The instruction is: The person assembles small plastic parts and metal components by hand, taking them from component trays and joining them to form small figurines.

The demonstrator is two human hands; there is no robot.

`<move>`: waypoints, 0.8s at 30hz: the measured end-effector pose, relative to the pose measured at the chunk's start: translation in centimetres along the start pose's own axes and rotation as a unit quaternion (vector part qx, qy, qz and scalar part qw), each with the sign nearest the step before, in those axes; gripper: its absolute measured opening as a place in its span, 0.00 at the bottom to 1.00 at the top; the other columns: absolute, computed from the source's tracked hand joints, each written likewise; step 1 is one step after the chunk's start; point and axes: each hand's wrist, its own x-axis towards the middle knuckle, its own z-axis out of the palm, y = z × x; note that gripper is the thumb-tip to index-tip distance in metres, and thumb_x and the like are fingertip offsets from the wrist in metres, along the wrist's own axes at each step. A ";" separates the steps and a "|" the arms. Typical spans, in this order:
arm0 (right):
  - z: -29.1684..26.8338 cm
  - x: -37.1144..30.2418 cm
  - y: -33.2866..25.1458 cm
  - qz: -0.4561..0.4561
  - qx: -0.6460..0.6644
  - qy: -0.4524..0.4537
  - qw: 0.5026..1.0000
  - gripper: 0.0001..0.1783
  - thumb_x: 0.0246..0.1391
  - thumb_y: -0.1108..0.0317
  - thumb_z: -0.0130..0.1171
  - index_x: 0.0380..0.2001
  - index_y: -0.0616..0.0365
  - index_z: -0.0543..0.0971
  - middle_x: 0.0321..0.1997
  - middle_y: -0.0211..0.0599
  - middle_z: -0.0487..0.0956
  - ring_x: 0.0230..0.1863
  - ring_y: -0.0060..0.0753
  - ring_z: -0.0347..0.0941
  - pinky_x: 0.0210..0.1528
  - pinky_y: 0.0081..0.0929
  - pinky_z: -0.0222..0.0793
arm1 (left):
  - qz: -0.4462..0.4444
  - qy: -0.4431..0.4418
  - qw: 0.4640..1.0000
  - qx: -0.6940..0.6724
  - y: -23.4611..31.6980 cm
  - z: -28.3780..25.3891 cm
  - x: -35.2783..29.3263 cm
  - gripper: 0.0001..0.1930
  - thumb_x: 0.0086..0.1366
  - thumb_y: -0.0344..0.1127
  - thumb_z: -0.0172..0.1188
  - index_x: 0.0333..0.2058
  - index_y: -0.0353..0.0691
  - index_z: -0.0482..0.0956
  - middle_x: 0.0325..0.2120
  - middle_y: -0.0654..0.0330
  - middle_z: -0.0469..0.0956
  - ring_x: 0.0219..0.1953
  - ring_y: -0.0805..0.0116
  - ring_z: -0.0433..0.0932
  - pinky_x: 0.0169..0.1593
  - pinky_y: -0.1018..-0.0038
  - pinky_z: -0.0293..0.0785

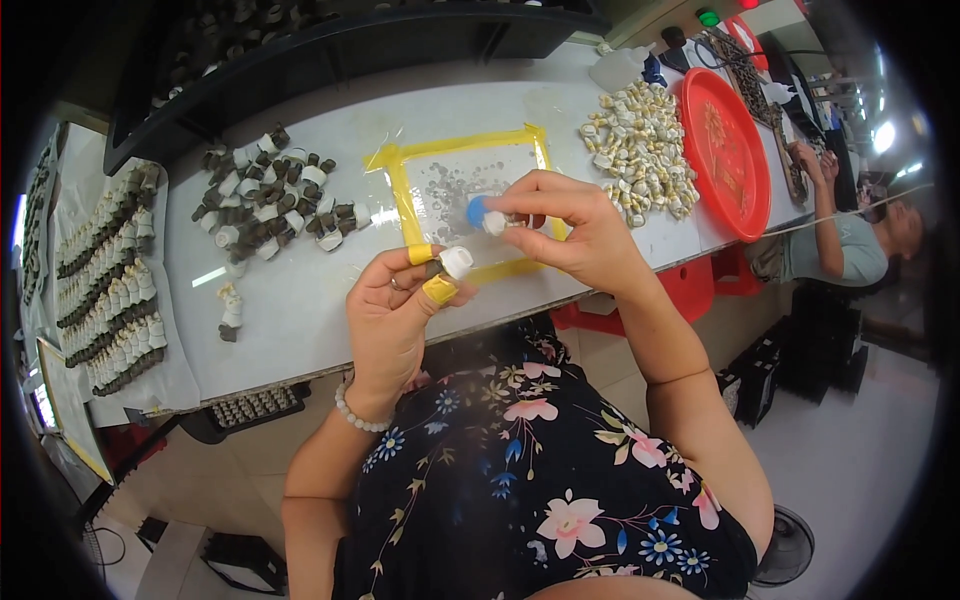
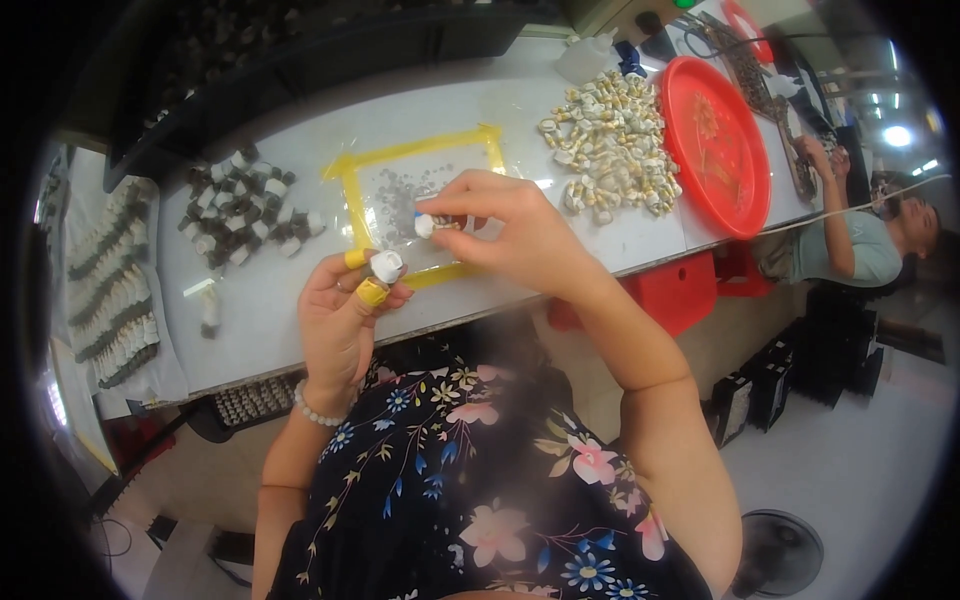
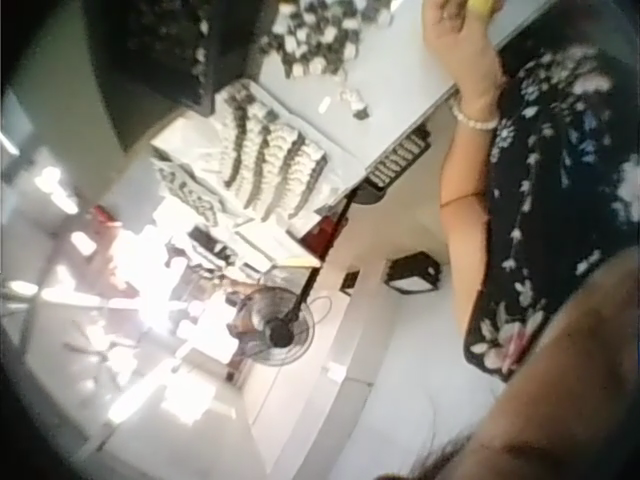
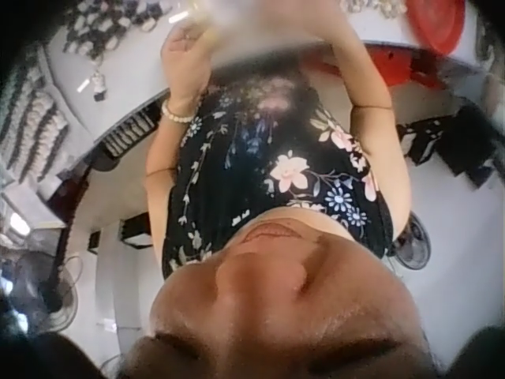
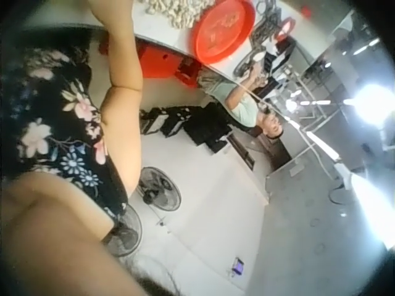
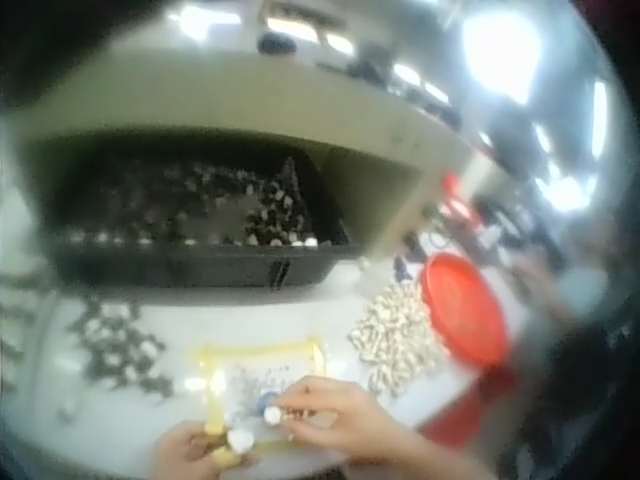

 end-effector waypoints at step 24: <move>1.1 -1.3 0.2 -0.051 0.047 -0.071 0.995 0.17 0.46 0.76 0.62 0.43 0.60 0.80 0.34 0.39 0.78 0.35 0.34 0.74 0.39 0.25 0.69 | -0.015 -0.032 0.997 0.066 0.0 -0.6 -0.6 0.10 0.59 0.20 0.57 0.40 0.25 0.70 0.37 0.48 0.78 0.35 0.60 0.81 0.42 0.71 0.79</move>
